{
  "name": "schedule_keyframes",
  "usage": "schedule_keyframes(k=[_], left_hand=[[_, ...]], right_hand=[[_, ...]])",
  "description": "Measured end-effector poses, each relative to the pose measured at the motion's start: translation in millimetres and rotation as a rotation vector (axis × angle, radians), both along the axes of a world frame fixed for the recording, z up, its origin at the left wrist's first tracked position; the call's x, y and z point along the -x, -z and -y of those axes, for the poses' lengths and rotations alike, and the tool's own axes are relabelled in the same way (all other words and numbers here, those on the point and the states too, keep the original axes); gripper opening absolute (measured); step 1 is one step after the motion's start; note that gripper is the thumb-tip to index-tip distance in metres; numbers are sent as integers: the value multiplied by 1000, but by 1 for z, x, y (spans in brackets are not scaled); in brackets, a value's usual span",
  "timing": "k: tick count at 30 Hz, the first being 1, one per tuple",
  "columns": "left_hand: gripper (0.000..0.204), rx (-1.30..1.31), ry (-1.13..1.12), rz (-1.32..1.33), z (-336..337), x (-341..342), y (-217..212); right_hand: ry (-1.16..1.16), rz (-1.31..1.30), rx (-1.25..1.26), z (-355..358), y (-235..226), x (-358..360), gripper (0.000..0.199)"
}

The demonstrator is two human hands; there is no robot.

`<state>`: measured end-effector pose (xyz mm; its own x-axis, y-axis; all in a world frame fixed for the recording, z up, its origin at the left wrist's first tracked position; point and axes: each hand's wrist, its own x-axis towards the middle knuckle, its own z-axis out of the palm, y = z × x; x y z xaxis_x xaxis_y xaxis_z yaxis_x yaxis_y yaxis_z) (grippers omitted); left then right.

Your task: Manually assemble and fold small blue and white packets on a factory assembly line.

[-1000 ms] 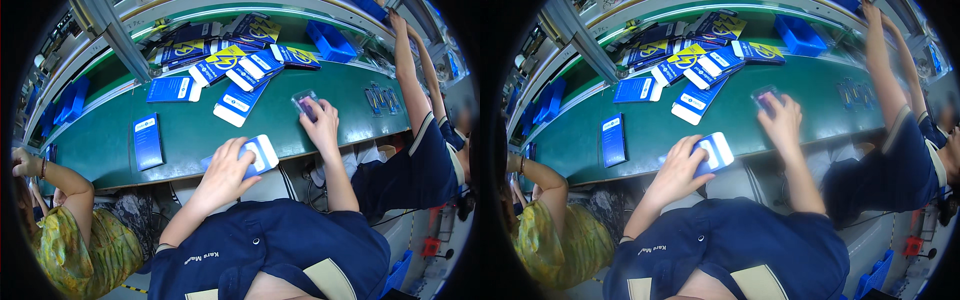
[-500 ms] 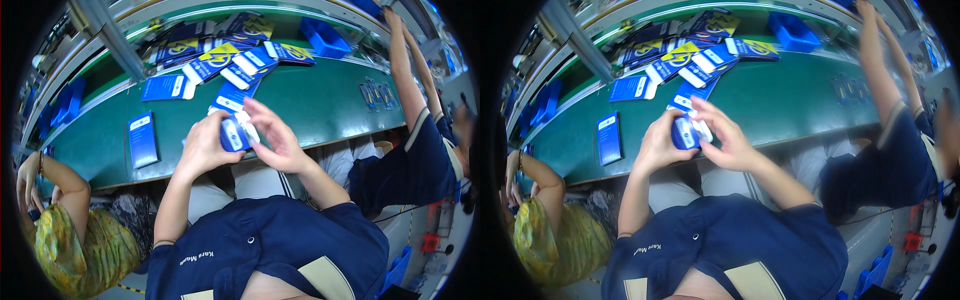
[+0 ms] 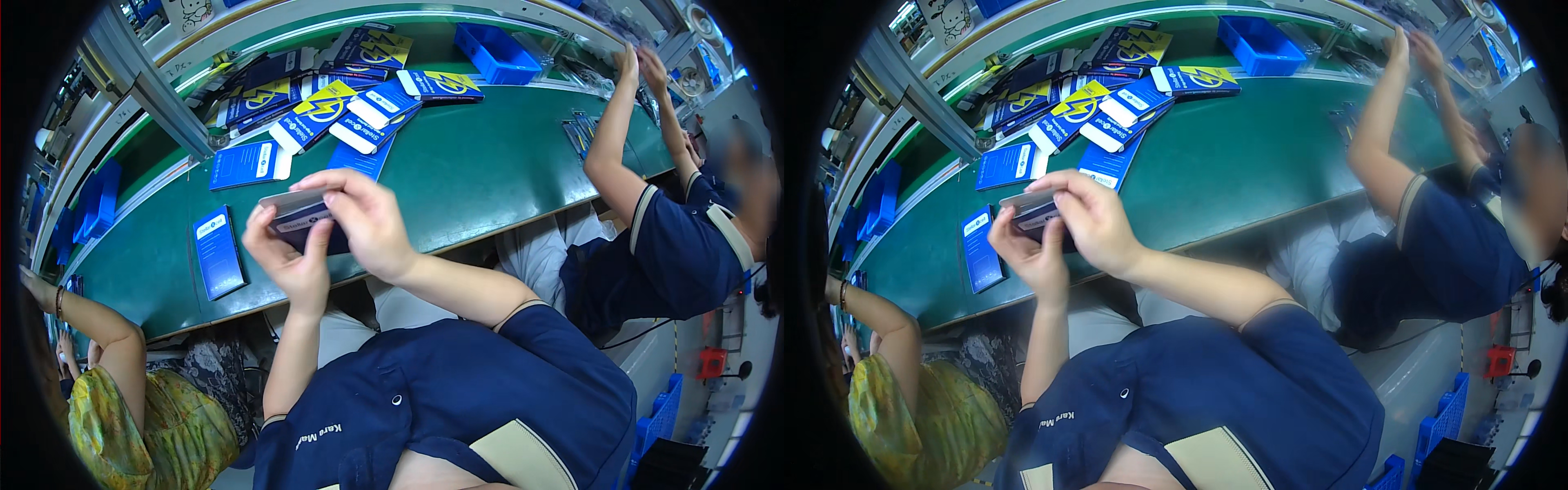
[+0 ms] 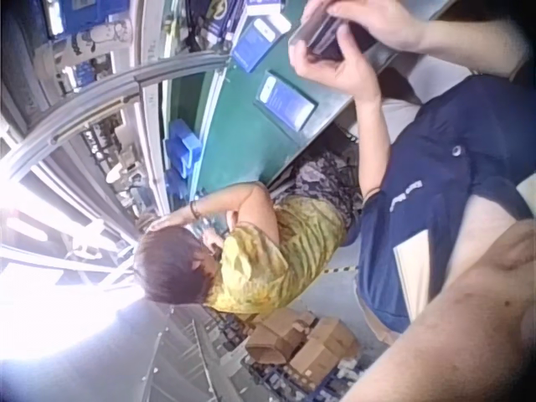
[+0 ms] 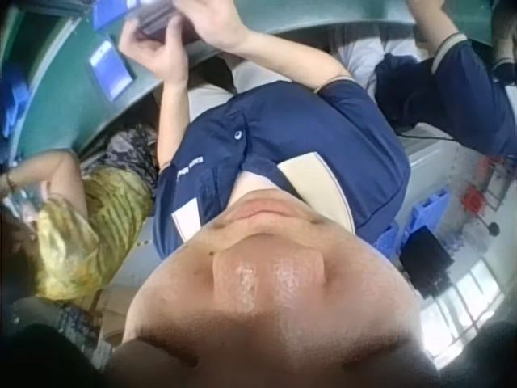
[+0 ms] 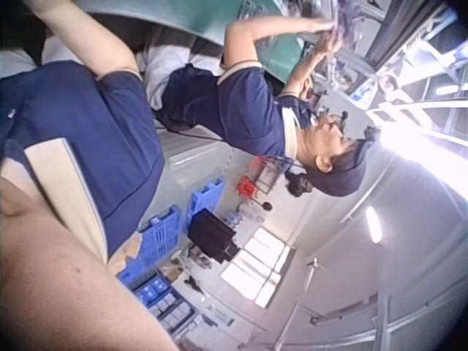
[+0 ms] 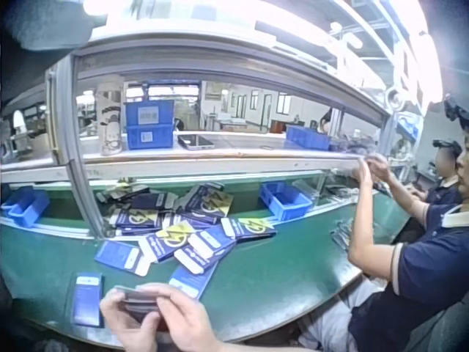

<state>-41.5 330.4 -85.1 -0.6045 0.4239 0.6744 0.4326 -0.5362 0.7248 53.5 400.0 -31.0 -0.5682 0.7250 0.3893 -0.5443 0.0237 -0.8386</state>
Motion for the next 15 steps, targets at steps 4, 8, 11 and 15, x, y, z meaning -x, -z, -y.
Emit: schedule_keyframes(k=[4, 8, 11, 15], left_hand=[[22, -36, 381, 443, 11, 9, -36], [15, -13, 259, 371, 7, 3, -42], [11, -75, 149, 355, 4, 8, -37], [12, -68, 56, 32, 2, 15, -20]], right_hand=[[392, -75, -628, -2, 18, 7, 15], [188, -11, -429, -6, 27, 10, 20], [101, -134, -73, 8, 21, 19, 25], [57, -185, -99, 1, 33, 21, 28]])
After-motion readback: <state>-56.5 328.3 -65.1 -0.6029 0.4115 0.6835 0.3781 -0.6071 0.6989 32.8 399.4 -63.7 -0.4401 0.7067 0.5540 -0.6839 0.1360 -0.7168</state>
